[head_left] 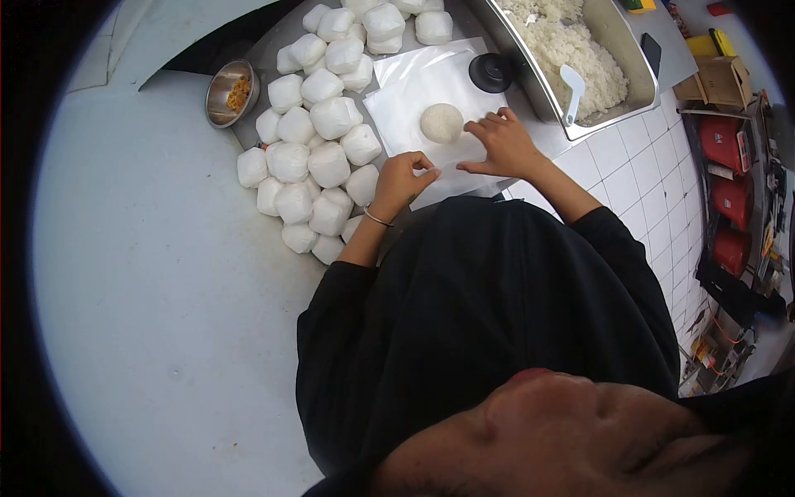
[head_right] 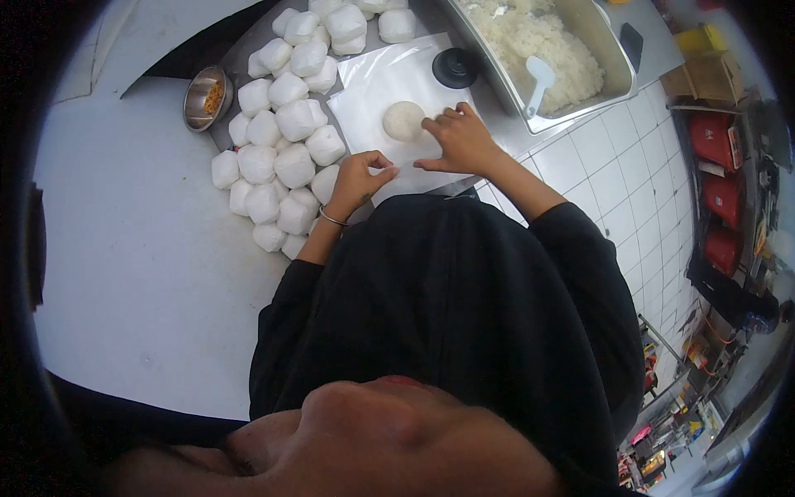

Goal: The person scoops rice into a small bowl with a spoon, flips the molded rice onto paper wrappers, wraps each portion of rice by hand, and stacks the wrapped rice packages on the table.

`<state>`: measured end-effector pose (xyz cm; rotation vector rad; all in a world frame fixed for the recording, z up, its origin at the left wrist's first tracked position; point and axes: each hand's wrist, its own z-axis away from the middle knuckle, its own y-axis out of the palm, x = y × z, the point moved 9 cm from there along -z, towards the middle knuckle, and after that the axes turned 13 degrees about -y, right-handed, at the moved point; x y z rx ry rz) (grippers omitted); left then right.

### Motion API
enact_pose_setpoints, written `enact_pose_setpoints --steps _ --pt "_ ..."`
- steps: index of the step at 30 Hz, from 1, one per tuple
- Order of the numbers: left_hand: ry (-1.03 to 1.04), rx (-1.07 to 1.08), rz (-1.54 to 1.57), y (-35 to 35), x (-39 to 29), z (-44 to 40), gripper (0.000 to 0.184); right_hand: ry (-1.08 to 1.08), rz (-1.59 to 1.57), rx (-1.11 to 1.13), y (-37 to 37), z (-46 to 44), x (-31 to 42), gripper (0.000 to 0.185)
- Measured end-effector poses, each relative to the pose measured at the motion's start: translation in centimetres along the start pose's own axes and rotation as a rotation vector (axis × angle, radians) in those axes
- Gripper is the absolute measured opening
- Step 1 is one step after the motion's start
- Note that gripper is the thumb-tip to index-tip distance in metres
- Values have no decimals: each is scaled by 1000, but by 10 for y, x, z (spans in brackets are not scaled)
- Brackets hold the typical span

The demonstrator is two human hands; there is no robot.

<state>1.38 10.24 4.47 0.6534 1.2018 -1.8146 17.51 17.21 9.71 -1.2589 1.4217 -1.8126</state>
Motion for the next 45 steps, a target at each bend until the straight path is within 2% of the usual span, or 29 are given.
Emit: enact_pose_setpoints --steps 1,2,5,6,9,11,13,14,17,20,26,29,32,34,35,36,39,42,45 --pt "40 1 -35 -1 -7 2 20 -84 85 -95 -6 -3 11 65" --pt "80 2 -70 -2 -14 4 20 -137 78 -162 -8 -4 21 58" --pt "65 24 -68 -1 -24 9 20 -166 150 -94 18 -6 30 54" --pt "126 16 -108 0 -26 10 20 -137 129 -82 17 -5 28 46" --pt "292 -29 -240 4 -20 15 21 -63 299 -102 32 15 -3 36" --pt "377 -84 -344 8 -15 24 26 -72 241 -132 24 29 -14 45" --pt "340 -214 -295 10 -9 31 32 -111 196 -168 24 41 -26 53" --pt "325 -278 -271 10 -5 32 36 -66 217 -62 35 47 -35 61" --pt "434 -342 -434 30 21 34 44 -95 230 -67 39 55 -42 63" --pt "495 -321 -487 39 39 36 46 -151 218 -100 47 63 -49 63" --pt "468 -204 -485 35 41 48 49 -230 87 -28 55 86 -34 63" --pt "400 -121 -286 22 41 46 47 -129 -153 -35 49 89 -39 58" --pt "336 -318 16 -7 39 38 32 3 -466 -236 31 83 -61 40" --pt "37 -348 175 -11 62 19 17 238 -832 -367 52 81 -90 25" --pt "-113 -362 253 -10 74 13 18 356 -1014 -431 66 82 -103 19" --pt "-92 -411 212 -14 65 12 23 408 -1072 -445 73 80 -108 21" --pt "-73 -527 92 -21 48 8 40 544 -1136 -525 92 73 -118 27" --pt "-126 -574 -17 -20 51 2 46 487 -925 -575 102 65 -126 27" --pt "-158 -583 -97 -20 45 0 46 577 -646 -454 100 64 -127 22"
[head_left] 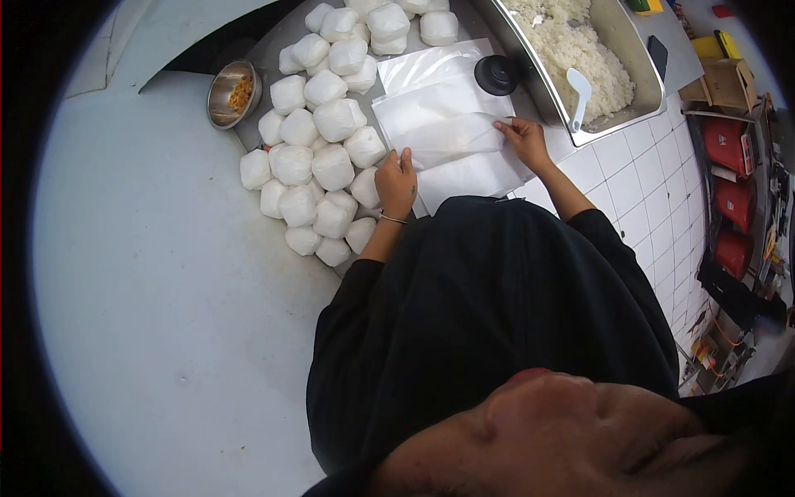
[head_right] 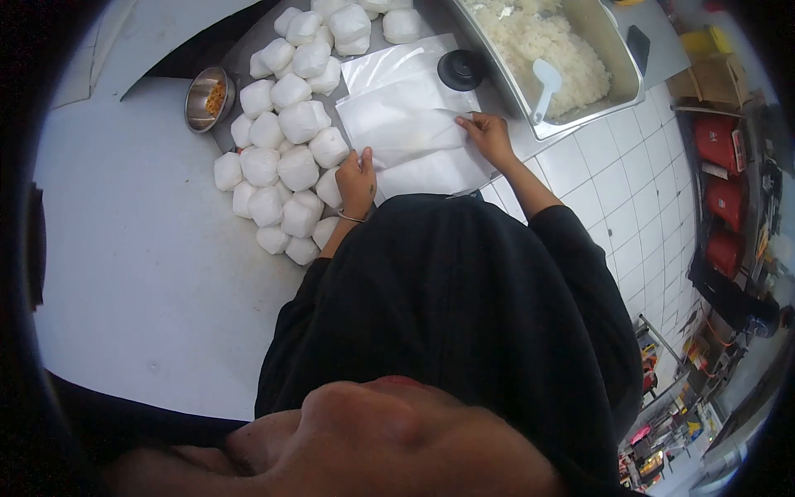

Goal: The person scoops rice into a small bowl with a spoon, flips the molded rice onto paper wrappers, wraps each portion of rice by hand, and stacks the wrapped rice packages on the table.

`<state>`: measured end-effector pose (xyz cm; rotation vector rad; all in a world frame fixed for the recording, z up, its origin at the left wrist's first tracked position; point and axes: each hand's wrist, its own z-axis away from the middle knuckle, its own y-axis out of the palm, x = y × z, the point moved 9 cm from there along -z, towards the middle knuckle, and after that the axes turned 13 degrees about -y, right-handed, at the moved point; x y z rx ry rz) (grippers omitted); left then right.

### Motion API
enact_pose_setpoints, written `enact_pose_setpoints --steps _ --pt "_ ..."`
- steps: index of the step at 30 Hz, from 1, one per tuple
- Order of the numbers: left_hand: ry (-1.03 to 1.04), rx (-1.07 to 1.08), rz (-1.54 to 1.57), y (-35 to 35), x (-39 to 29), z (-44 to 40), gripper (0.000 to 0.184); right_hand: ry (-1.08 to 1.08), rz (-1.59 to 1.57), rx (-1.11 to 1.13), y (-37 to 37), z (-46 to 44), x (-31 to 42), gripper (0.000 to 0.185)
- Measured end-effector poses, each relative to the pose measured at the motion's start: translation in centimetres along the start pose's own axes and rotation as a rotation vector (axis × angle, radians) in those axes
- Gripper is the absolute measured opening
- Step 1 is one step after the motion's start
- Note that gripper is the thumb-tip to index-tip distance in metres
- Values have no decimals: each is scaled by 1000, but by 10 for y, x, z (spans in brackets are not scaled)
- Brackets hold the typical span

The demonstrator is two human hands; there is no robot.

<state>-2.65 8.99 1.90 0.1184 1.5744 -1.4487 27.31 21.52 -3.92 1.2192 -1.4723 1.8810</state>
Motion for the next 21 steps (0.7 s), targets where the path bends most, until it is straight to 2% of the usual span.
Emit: enact_pose_setpoints --steps 5,8,11,13,14,16,17,19,20,21 --pt "-22 1 -96 1 -2 0 44 -44 -17 -170 -7 -1 43 16" --pt "5 -71 -115 -1 2 -1 44 -50 41 -288 -15 3 38 15" --pt "-56 -4 -195 -2 9 -7 33 -46 172 -336 -28 8 9 17" --pt "-16 -82 48 -15 -1 -7 23 12 181 -347 -36 10 11 21" --pt "1 -119 168 -21 -4 -5 20 -75 230 -341 -36 12 23 23" --pt "196 -323 164 -39 -21 10 21 -247 329 -331 -37 16 61 28" --pt "293 -426 161 -47 -29 21 25 -409 382 -320 -31 19 89 31" --pt "478 -328 124 -34 -34 40 24 -734 480 -293 -11 31 141 36" --pt "569 -279 105 -25 -34 49 24 -916 312 -167 9 38 145 41" --pt "670 -173 73 -12 -37 57 19 -902 388 1 36 46 140 53"
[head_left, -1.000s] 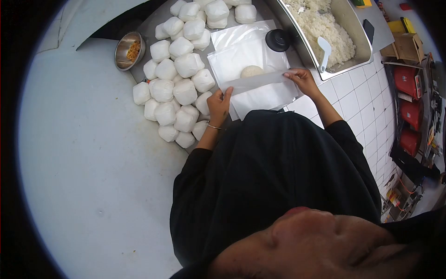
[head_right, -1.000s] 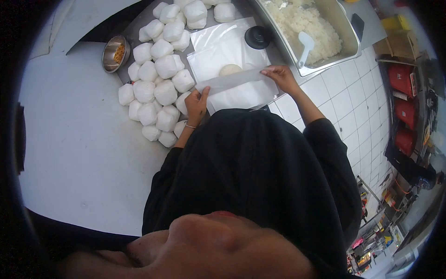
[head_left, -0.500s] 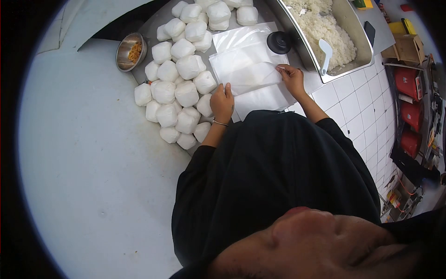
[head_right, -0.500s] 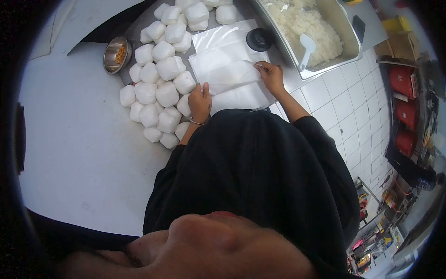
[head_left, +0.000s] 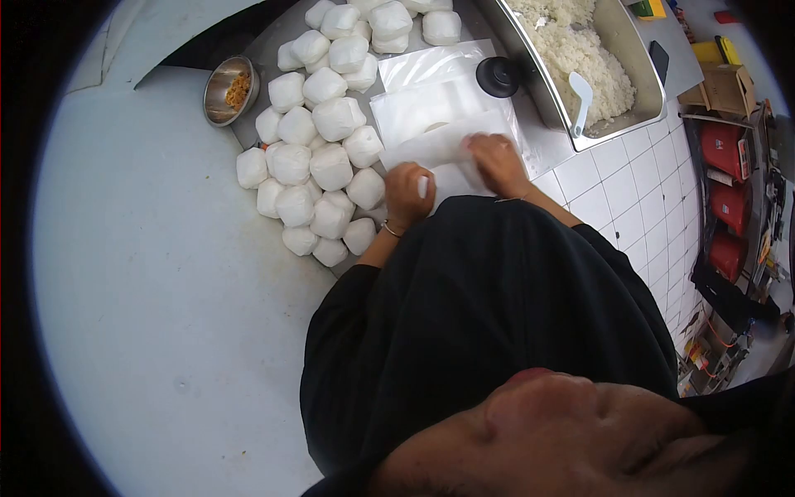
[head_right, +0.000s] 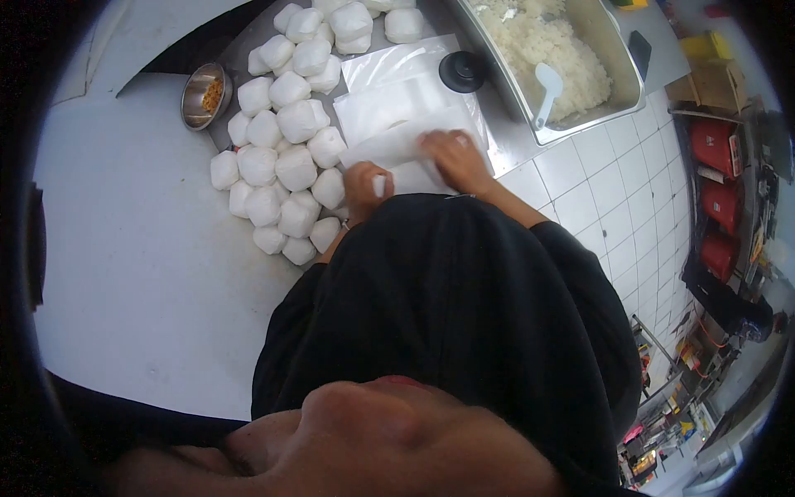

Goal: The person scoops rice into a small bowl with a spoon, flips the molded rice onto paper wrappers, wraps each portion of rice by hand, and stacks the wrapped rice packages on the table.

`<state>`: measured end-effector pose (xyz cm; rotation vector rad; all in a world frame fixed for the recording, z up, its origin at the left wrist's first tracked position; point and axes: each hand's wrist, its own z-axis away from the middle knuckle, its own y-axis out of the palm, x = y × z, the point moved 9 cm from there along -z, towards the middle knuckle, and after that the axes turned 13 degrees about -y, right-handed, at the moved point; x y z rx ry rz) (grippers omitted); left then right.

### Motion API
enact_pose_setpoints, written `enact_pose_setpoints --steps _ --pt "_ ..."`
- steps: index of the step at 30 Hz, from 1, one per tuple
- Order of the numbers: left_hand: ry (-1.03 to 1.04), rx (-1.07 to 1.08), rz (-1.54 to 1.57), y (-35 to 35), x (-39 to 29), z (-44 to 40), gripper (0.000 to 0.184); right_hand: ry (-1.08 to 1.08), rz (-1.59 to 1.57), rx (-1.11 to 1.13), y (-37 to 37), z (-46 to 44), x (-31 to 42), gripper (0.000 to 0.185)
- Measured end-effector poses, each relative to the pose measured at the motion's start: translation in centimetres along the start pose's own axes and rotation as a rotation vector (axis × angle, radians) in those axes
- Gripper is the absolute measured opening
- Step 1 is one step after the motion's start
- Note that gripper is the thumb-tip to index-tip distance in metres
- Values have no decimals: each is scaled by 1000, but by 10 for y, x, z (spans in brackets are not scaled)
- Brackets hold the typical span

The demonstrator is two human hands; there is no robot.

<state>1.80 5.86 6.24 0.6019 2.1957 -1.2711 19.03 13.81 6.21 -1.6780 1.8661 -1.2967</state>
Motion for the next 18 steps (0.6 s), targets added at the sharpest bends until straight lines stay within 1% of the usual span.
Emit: enact_pose_setpoints --steps 1,3,4,6,7,10,12,13,15,16,18 --pt "46 71 -26 8 -7 5 17 -77 27 155 14 1 20 57" --pt "139 210 -78 24 -18 15 13 -87 -84 327 38 0 35 62" --pt "147 259 -100 36 -10 23 20 -62 -75 348 42 0 32 63" --pt "172 273 -154 46 -6 26 31 -13 -59 392 50 1 23 64" --pt "184 281 -181 50 -6 25 37 2 -15 381 50 1 17 64" --pt "130 357 -299 66 0 23 54 49 86 355 42 -5 2 64" --pt "90 394 -244 69 2 17 64 82 105 345 35 -12 -5 63" --pt "71 413 -217 71 2 13 69 127 52 300 31 -17 -12 62" --pt "80 386 -251 66 -3 3 66 216 -57 211 26 -27 -28 60" --pt "83 371 -269 64 -5 -1 65 227 -48 93 17 -38 -35 49" --pt "72 375 -271 63 -4 -2 63 368 -128 149 29 -39 -65 40"
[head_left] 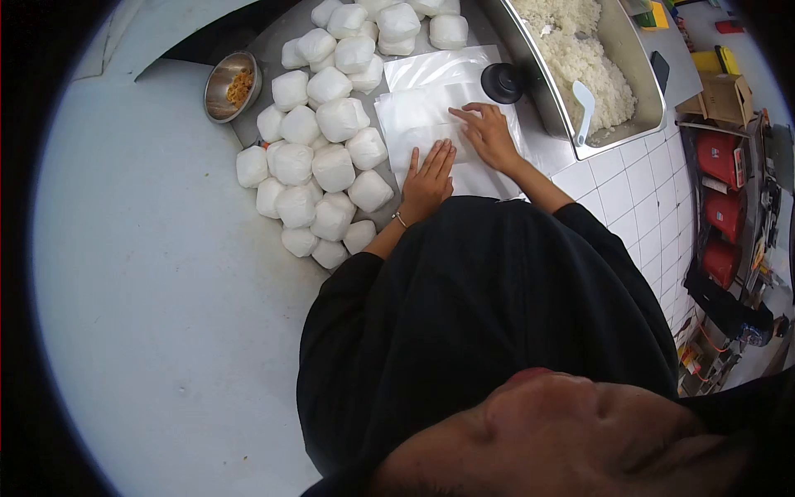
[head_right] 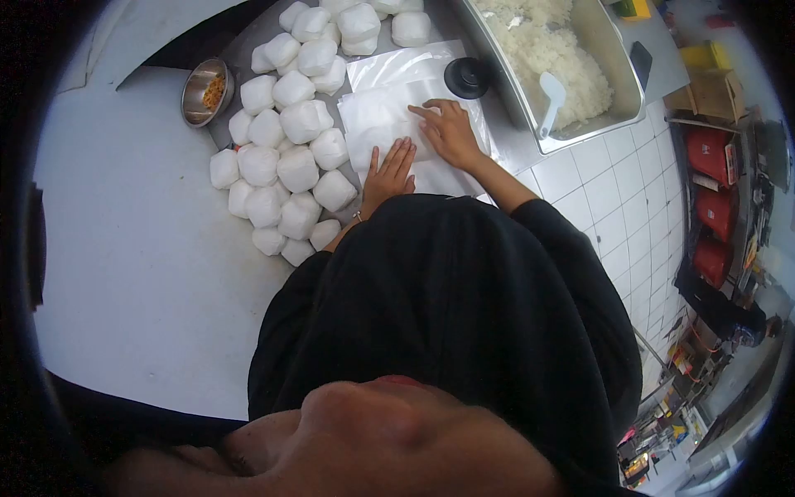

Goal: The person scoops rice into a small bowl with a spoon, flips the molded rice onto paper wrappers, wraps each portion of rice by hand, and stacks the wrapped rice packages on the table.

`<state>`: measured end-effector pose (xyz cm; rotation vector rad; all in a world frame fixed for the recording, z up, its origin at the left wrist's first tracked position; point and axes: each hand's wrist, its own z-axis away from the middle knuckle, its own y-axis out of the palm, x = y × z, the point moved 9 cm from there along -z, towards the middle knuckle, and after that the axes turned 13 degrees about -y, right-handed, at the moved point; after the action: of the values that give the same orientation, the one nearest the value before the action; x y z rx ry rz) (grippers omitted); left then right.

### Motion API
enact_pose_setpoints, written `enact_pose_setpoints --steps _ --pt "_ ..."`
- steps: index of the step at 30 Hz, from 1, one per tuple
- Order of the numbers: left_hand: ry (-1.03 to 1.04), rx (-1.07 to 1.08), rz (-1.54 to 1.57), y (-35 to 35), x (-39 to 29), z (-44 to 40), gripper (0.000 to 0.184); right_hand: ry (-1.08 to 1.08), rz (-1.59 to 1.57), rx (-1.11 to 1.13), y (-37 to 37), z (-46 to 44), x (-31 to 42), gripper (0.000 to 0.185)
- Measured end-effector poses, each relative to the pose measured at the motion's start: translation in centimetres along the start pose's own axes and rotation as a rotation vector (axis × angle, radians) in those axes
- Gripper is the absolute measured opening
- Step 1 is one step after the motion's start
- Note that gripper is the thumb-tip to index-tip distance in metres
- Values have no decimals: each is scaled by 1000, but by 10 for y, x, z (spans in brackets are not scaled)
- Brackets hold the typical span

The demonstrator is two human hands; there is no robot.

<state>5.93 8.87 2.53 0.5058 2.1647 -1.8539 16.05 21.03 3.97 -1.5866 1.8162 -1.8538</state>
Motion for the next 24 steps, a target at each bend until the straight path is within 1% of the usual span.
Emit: enact_pose_setpoints --steps 1,5,6,9,12,15,18,21,22,24 --pt "-3 2 0 0 1 -1 63 69 -38 29 3 -4 -13 36" --pt "-10 -47 -9 -1 2 -1 60 -60 268 164 -2 -16 -20 22" --pt "-13 -58 -9 -1 3 -2 59 -164 374 123 -6 -19 -16 20" --pt "-20 -69 -4 -1 3 -2 58 -130 493 194 -1 -27 -32 26" --pt "-28 -67 7 -4 2 -4 57 -174 600 24 -10 -39 -21 38" --pt "-33 -79 10 -3 2 -4 57 -78 688 49 -2 -35 -19 46" --pt "-32 -95 -2 0 4 -3 56 -216 594 18 2 -26 -2 46" --pt "-26 -99 -11 2 4 -2 55 -381 463 122 22 -19 -3 48" --pt "-22 -100 -14 1 4 -3 55 -316 433 155 25 -16 -12 44" --pt "-25 -96 -2 0 4 -4 54 -212 483 80 14 -15 -19 38"
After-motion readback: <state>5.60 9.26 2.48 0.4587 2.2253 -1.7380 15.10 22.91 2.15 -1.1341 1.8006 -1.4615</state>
